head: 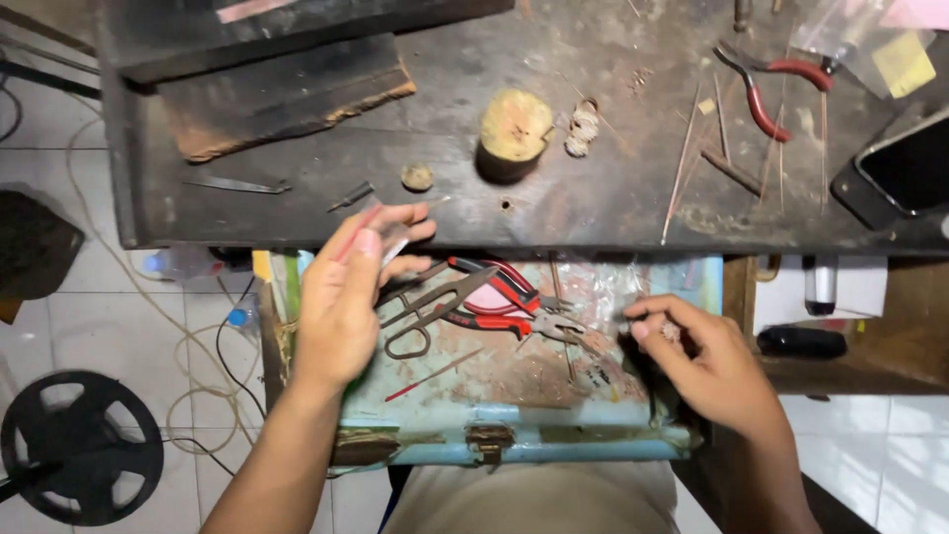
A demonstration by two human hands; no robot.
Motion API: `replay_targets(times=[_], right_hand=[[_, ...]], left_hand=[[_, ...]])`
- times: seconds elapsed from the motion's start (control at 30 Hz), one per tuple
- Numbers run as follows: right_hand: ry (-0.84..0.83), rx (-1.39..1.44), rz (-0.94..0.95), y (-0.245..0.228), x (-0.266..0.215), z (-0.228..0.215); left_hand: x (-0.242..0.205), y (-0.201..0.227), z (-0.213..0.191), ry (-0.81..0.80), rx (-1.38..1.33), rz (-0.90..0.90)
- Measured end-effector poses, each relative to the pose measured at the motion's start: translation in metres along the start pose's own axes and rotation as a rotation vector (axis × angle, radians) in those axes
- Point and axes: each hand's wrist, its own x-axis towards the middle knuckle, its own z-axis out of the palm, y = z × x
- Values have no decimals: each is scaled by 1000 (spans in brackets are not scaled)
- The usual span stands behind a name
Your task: Inspecting small jewelry components, checking a smartphone, and placing items into small plastic bags for documentation.
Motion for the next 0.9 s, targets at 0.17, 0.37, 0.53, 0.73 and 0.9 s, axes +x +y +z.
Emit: replay_targets(times=[0.17,0.37,0.53,0.73,0.9], right_hand=[[-69,-34,80,1,2,11],[-128,20,28,6,4,17],[-222,126,-16,0,5,24],[-298,74,-27,3,3,33],[-238,52,-56,0,3,34]], left_hand=[[9,-5,8,-45,155,105],[32,6,15,-102,296,154],[44,14,15,-93,370,148],[50,23,-2,46,607,413],[36,45,-12,86,562,322]])
